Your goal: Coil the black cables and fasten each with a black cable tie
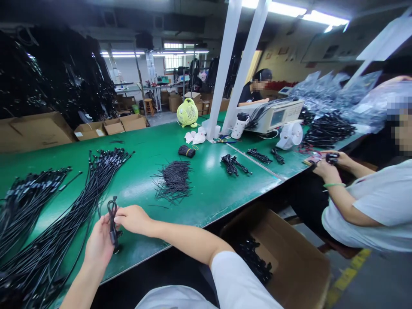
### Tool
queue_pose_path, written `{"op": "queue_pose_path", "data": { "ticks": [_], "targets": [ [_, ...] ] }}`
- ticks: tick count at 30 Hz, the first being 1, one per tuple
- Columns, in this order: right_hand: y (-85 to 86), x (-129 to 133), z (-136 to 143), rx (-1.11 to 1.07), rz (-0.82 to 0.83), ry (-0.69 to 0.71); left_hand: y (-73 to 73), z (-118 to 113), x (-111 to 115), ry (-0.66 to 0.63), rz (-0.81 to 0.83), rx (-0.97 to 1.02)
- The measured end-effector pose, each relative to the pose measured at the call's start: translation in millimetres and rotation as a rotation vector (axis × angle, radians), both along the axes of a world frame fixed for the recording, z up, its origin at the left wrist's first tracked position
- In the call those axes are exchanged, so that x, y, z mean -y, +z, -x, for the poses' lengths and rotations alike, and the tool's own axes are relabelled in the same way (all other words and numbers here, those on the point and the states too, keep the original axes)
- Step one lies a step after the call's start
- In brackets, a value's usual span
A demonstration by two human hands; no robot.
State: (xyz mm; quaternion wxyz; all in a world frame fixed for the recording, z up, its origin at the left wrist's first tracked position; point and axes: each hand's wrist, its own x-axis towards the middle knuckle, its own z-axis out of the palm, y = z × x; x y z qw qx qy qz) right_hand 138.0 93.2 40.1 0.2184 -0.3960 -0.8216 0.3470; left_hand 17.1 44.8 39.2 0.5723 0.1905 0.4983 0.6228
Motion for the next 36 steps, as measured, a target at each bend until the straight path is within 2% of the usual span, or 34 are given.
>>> {"op": "queue_pose_path", "data": {
  "ticks": [2, 5, 6, 7, 9, 12, 14, 15, 17, 19, 22, 25, 27, 29, 31, 32, 33, 34, 36],
  "targets": [
    [-5.8, 2, -8, -0.082, 0.047, -0.002, 0.5, 7, 6, -0.079, -0.097, -0.241],
    [-7.8, 1, -25, -0.085, -0.022, -0.059, -7.4, 14, 18, -0.237, -0.215, -0.72],
    [-7.2, 0, -29, -0.077, -0.08, -0.097, -11.7, 14, 20, -0.264, -0.219, -0.811],
    [-6.5, 1, -32, -0.054, -0.169, -0.125, -15.8, 12, 22, -0.285, -0.199, -0.828],
    [-7.0, 6, -31, 0.03, -0.437, -0.111, -20.7, 9, 20, -0.317, -0.113, -0.661],
    [-14.4, 21, -25, 0.128, -0.824, 0.117, -16.1, 10, 14, -0.322, 0.004, -0.288],
    [-22.5, 27, -24, 0.135, -0.91, 0.226, -8.5, 14, 12, -0.296, -0.009, -0.236],
    [-26.7, 27, -26, 0.139, -0.906, 0.224, -5.1, 15, 13, -0.229, -0.067, -0.279],
    [-33.4, 23, -31, 0.168, -0.849, 0.142, -1.3, 14, 19, -0.232, -0.148, -0.447],
    [-35.5, 17, -36, 0.187, -0.801, 0.033, -4.0, 7, 28, -0.248, -0.185, -0.576],
    [-29.6, 16, -41, 0.155, -0.77, -0.103, -17.7, -6, 38, -0.203, -0.163, -0.512],
    [-21.6, 24, -38, 0.032, -0.632, -0.164, -30.4, -14, 42, -0.262, -0.138, -0.391],
    [-20.3, 28, -34, -0.124, -0.377, -0.166, -33.4, -19, 43, -0.29, -0.148, -0.379],
    [-22.9, 31, -32, -0.279, -0.014, -0.127, -32.6, -22, 44, -0.263, -0.17, -0.364],
    [-26.7, 33, -34, -0.344, 0.312, -0.023, -30.2, -24, 43, -0.258, -0.189, -0.322],
    [-27.8, 33, -37, -0.337, 0.397, 0.029, -28.9, -25, 43, -0.269, -0.186, -0.289],
    [-27.9, 34, -41, -0.317, 0.407, 0.045, -28.0, -25, 43, -0.283, -0.171, -0.251],
    [-26.8, 35, -45, -0.296, 0.342, 0.005, -27.2, -25, 43, -0.295, -0.145, -0.212],
    [-21.9, 34, -55, -0.262, 0.062, -0.175, -26.5, -26, 44, -0.309, -0.087, -0.155]
  ]
}}
